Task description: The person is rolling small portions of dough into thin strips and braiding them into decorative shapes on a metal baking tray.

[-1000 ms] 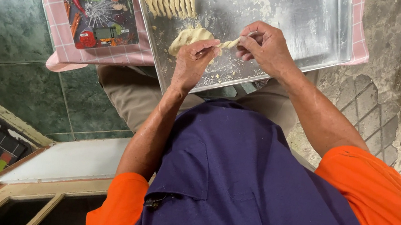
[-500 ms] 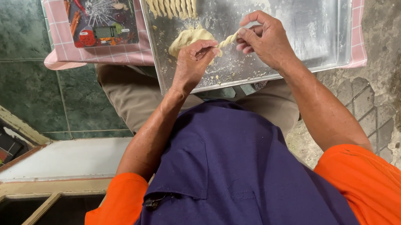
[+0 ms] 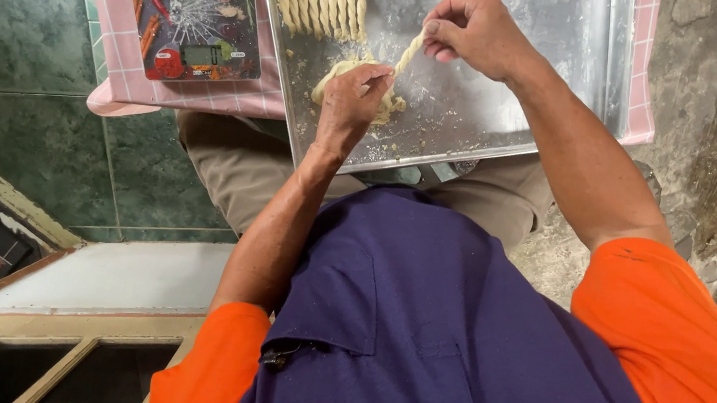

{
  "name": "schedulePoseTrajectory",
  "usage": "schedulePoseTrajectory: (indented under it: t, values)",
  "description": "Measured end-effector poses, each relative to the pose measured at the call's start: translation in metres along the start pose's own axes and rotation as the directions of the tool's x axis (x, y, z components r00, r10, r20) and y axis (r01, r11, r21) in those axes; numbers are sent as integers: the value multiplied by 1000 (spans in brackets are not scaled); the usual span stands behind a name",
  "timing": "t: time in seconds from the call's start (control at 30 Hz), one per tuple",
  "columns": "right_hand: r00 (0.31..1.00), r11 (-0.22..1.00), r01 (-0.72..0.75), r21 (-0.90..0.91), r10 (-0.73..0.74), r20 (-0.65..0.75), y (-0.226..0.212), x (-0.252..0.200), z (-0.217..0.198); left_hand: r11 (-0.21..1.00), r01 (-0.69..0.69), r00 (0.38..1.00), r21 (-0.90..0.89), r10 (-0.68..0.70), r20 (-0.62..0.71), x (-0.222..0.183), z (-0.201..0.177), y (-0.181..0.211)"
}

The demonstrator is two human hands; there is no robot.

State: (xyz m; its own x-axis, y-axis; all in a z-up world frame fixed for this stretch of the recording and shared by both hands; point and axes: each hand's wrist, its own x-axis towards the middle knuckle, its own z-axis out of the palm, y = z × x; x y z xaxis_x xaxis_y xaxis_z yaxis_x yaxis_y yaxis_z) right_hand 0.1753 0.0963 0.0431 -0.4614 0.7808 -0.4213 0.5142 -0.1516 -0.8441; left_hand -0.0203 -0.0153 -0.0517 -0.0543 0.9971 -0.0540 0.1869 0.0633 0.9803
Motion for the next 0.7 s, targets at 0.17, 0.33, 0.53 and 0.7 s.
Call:
schedulePoseTrajectory:
  t: [0.17,0.33,0.53,0.7]
  values:
    - [999,997,-42,-60,40,-28,-7,39,2,896,-75,996,437,92,-17,22,-1,-8]
    - [996,975,-83,-207,89,16,-15,72,7,821,-128,982,556,182,-43,38,-2,-15]
    - [999,938,38,-344,-30,30,7,112,23,707,-159,971,689,238,-19,57,7,-51]
    - [991,898,119,-424,-132,1,26,137,32,607,-155,962,779,271,-19,66,12,-67]
